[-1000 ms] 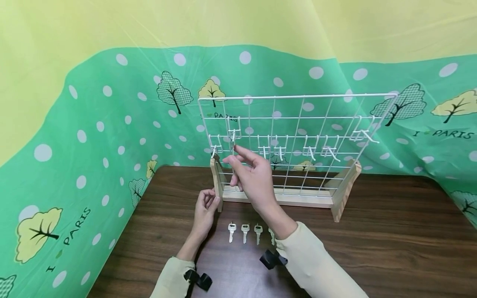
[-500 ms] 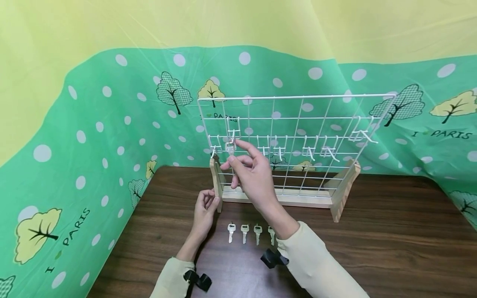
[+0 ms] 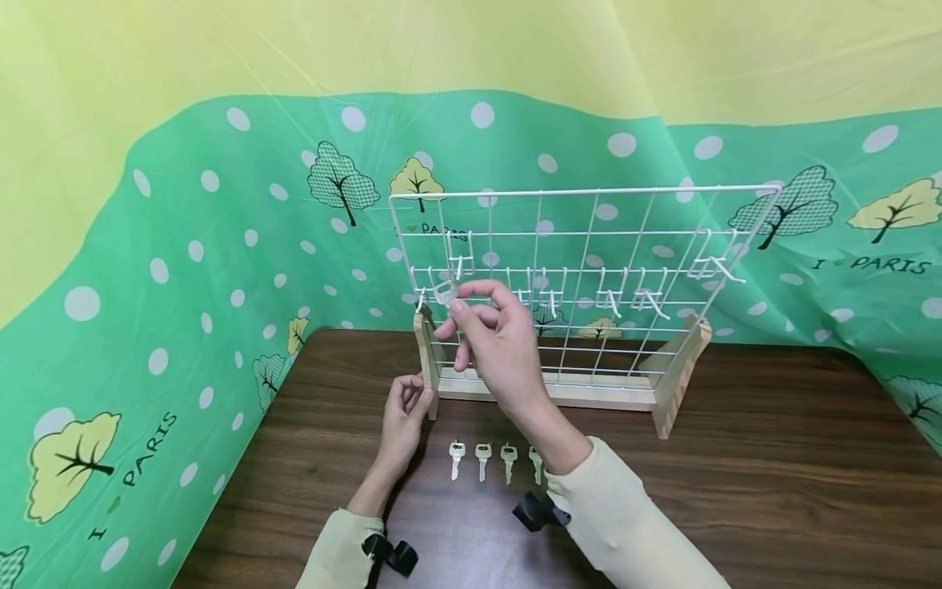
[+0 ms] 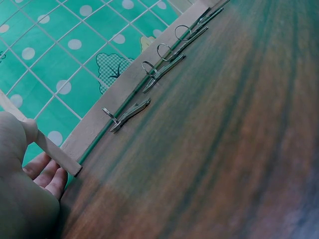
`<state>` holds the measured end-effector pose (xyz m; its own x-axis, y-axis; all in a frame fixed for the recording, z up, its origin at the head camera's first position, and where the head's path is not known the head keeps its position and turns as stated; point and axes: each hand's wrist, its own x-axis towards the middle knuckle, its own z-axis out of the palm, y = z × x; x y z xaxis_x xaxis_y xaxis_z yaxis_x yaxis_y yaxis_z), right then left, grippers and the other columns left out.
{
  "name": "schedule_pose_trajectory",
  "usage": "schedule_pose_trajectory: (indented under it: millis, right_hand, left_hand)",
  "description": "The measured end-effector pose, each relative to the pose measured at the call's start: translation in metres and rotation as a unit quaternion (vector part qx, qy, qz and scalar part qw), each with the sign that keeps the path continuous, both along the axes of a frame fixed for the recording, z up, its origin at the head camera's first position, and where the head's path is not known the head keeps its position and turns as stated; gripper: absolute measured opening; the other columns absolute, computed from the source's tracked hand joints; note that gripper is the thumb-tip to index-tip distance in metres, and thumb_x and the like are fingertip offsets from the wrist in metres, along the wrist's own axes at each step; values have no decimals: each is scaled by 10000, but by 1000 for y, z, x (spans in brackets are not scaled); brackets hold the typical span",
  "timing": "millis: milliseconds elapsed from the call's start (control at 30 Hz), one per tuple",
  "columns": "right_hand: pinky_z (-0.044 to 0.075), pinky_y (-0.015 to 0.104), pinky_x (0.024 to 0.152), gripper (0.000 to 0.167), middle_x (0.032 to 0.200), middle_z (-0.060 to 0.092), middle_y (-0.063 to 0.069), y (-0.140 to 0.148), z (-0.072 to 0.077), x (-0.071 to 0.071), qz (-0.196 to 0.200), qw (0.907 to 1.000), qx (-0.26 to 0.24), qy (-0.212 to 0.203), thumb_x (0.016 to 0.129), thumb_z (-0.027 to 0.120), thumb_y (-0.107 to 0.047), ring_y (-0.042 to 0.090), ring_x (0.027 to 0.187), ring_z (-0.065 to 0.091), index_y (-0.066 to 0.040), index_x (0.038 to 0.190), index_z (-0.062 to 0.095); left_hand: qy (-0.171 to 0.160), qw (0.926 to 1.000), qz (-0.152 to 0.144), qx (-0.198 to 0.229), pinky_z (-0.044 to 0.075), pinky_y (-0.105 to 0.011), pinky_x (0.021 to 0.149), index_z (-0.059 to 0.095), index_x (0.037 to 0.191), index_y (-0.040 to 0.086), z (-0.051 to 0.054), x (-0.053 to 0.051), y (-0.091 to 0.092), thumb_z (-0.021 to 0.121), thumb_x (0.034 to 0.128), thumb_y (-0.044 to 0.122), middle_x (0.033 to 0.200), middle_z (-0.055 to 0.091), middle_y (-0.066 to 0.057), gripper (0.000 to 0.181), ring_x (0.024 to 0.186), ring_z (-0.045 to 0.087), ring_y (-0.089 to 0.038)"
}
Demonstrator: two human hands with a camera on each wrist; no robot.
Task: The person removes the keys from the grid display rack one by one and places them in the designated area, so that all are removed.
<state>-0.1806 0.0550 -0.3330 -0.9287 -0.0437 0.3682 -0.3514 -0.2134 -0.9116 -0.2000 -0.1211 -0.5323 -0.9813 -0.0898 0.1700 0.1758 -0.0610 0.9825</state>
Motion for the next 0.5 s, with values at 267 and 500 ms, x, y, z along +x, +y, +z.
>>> schedule_pose_trajectory:
  millis: [267, 500]
  right_hand:
    - [328, 219, 425, 146, 787, 776, 81, 1, 1, 6, -58, 9999, 101, 25, 1100, 624, -21, 133, 453, 565, 6, 1243, 640]
    - [337, 217, 413, 172, 880, 803, 118, 6, -7, 14, 1, 9996, 105, -266, 1103, 617, -28, 133, 474, 605, 7, 1271, 627]
  left_hand:
    - [17, 10000, 3, 20, 438, -192, 1163, 463, 1243, -163, 0, 0, 0, 599, 1091, -66, 1509, 574, -355, 225, 1491, 510, -433]
    - [23, 10000, -16, 27, 446, -189, 1158, 467, 1243, -154, 1, 0, 0, 605, 1088, -65, 1501, 581, -345, 226, 1479, 522, -422]
